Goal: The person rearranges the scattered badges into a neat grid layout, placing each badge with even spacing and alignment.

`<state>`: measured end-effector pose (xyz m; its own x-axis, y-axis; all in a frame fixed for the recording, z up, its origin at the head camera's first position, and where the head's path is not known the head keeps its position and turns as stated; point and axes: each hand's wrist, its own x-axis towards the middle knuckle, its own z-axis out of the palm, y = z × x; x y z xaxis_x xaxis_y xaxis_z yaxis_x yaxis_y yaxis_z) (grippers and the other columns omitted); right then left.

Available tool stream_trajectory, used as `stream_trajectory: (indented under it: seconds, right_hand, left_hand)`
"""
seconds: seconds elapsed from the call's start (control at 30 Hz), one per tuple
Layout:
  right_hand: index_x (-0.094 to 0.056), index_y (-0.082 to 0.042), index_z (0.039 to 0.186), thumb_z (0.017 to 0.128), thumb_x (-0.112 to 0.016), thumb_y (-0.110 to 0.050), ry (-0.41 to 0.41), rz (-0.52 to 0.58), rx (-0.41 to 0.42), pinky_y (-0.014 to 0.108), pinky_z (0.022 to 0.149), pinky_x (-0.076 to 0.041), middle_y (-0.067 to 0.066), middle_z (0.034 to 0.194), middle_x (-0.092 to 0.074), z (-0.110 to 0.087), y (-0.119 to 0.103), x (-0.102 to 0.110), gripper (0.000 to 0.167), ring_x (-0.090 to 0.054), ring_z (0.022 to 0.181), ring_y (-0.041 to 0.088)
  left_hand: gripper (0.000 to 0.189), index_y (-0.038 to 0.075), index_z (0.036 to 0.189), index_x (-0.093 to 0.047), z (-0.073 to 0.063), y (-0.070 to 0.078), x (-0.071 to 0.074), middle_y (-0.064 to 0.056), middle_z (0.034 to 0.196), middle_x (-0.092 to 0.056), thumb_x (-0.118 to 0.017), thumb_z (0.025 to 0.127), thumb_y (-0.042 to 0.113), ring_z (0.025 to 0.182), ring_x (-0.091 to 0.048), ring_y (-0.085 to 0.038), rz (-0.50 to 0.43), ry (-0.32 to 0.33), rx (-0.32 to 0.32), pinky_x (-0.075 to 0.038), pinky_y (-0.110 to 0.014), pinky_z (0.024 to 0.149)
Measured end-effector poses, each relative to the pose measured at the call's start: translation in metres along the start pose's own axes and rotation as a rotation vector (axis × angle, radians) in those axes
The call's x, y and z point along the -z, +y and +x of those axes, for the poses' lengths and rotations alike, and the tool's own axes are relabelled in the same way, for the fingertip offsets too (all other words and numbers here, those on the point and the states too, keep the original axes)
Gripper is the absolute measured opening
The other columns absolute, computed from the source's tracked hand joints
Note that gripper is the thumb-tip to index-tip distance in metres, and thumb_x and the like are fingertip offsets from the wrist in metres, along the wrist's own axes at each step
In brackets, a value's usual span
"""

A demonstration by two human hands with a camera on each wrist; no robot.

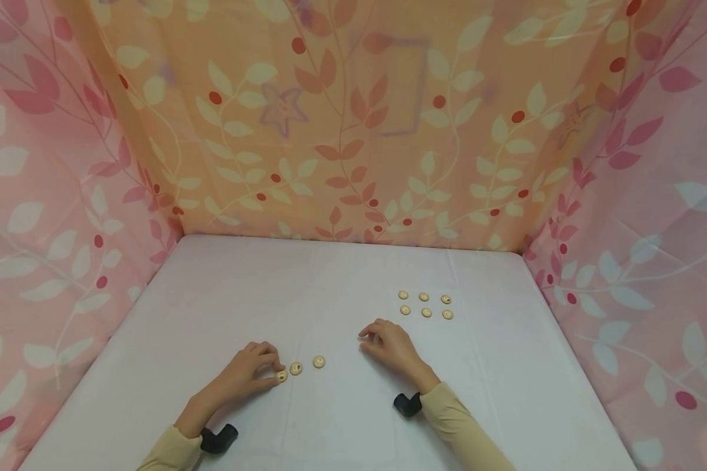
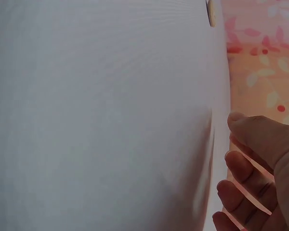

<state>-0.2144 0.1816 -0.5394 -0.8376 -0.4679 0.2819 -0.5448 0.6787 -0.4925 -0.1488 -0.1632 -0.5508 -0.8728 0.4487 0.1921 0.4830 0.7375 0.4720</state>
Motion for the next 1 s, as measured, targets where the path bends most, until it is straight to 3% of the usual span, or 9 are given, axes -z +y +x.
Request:
stream_trajectory:
  seconds: [0.37, 0.73, 1.0]
  right_hand:
    - [-0.069, -0.020, 0.096, 0.078, -0.074, -0.025, -0.077, 0.069, 0.061, 0.024, 0.068, -0.041, -0.012, 0.082, -0.059, 0.003, -0.016, -0.009, 0.020, -0.050, 0.074, 0.004]
    - [-0.069, -0.022, 0.101, 0.079, -0.072, -0.033, -0.157, 0.027, 0.137, 0.024, 0.073, -0.040, -0.013, 0.087, -0.059, 0.009, -0.028, -0.025, 0.025, -0.051, 0.080, 0.002]
    - [-0.069, -0.023, 0.103, 0.080, -0.071, -0.036, -0.191, 0.019, 0.195, 0.023, 0.072, -0.038, -0.013, 0.087, -0.060, 0.015, -0.039, -0.034, 0.026, -0.048, 0.076, 0.001]
  left_hand:
    - [0.015, 0.027, 0.083, -0.062, 0.000, 0.000, 0.000, 0.011, 0.103, -0.053, -0.076, 0.075, 0.028, 0.099, -0.047, -0.014, -0.016, -0.011, 0.003, -0.040, -0.044, 0.083]
    - [0.015, 0.027, 0.084, -0.064, -0.001, 0.000, 0.001, 0.012, 0.103, -0.053, -0.076, 0.076, 0.026, 0.099, -0.047, -0.013, -0.017, -0.007, 0.002, -0.040, -0.043, 0.083]
    - [0.015, 0.027, 0.083, -0.064, -0.001, 0.002, 0.002, 0.012, 0.102, -0.053, -0.076, 0.075, 0.025, 0.099, -0.047, -0.013, -0.028, 0.009, 0.002, -0.040, -0.043, 0.083]
